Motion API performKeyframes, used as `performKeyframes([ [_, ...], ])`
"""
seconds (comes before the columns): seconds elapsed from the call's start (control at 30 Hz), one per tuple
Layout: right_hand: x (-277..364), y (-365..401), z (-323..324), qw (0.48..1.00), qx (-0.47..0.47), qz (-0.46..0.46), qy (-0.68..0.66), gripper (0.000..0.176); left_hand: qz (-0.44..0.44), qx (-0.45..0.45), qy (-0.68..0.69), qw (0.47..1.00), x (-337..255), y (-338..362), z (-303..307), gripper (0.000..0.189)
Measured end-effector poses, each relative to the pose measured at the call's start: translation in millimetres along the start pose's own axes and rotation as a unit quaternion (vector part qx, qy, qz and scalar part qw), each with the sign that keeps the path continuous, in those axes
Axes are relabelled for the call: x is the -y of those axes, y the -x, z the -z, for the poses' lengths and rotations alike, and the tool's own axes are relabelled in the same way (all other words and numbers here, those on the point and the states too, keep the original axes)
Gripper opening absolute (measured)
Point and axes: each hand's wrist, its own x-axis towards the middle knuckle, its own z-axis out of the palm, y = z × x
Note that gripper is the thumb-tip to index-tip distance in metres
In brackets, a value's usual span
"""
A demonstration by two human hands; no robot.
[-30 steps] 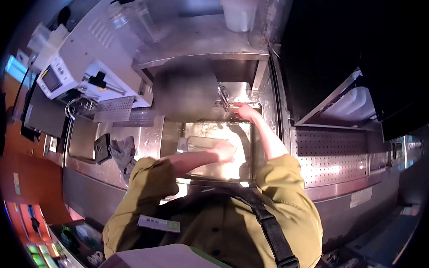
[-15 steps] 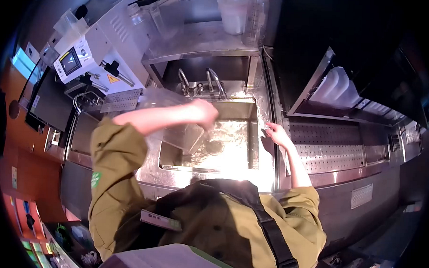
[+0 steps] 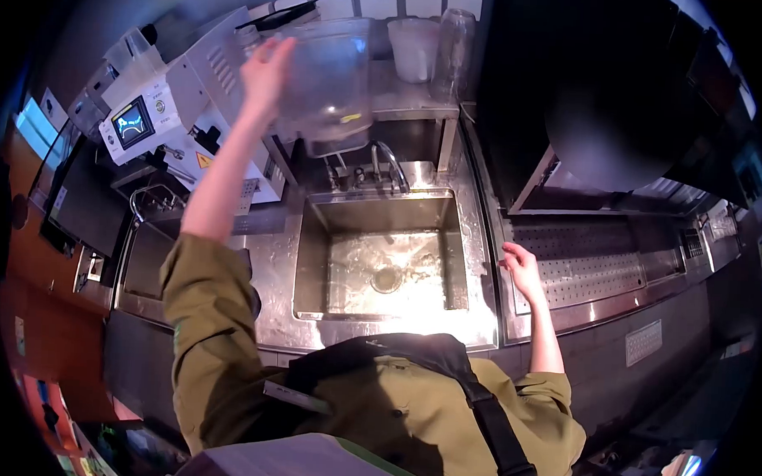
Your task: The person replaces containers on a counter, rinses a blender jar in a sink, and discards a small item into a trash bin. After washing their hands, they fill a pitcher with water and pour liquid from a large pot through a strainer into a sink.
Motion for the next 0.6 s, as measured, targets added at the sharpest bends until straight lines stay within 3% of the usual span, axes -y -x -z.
performKeyframes([
  [0.13, 10.8, -1.8, -20.3, 1.0, 0.019, 0.016, 0.005, 0.029, -0.204, -0.141, -0.112, 0.962, 83.7, -44.7, -66.0, 0.062],
  [0.2, 40.9, 4.3, -31.9, 0.997, 0.018, 0.032, 0.071, 0.029, -0.087, -0.078, -0.075, 0.99, 63.5, -31.3, -71.9, 0.061],
  [0.23, 38.9, 2.1, -35.0, 0.997, 0.006, 0.044, 0.068, 0.03, -0.118, -0.119, -0.087, 0.982, 83.1, -43.1, -82.7, 0.063],
  [0.27, 35.1, -1.8, -39.1, 0.996, 0.008, 0.054, 0.065, 0.031, -0.083, -0.079, -0.039, 0.993, 81.6, -42.8, -81.2, 0.065],
  [0.3, 43.4, -6.7, -46.3, 0.996, 0.008, 0.054, 0.068, 0.031, -0.081, -0.061, -0.067, 0.993, 83.3, -46.7, -76.7, 0.07],
  [0.33, 53.0, -9.0, -54.2, 0.996, 0.014, 0.049, 0.069, 0.032, -0.012, 0.003, -0.162, 0.987, 89.6, -50.7, -71.4, 0.077],
  [0.37, 52.4, -15.2, -57.9, 0.995, 0.02, 0.044, 0.084, 0.032, 0.023, -0.016, -0.303, 0.953, 73.4, -38.3, -59.2, 0.081],
  [0.4, 48.7, -21.9, -59.7, 0.994, 0.022, 0.041, 0.096, 0.032, -0.017, -0.064, -0.292, 0.954, 91.4, -27.1, -51.7, 0.076],
  [0.47, 47.2, -28.1, -62.9, 0.995, 0.02, 0.053, 0.088, 0.032, -0.167, -0.009, -0.252, 0.953, 118.5, 19.6, -1.0, 0.06],
  [0.5, 42.0, -32.4, -62.8, 0.994, 0.017, 0.053, 0.095, 0.032, -0.169, 0.022, -0.206, 0.964, 125.9, 55.0, 40.6, 0.033],
  [0.53, 38.2, -35.4, -61.3, 0.993, 0.008, 0.055, 0.103, 0.031, -0.237, -0.035, -0.289, 0.927, 145.8, 85.1, 87.7, 0.016],
  [0.57, 32.7, -37.6, -57.9, 0.989, 0.007, 0.07, 0.128, 0.031, -0.352, -0.122, -0.307, 0.876, 178.7, 104.9, 144.1, 0.014],
  [0.6, 25.8, -39.8, -54.3, 0.985, 0.001, 0.087, 0.15, 0.03, 0.036, -0.054, -0.485, 0.872, 205.4, 124.0, 202.5, 0.008],
])
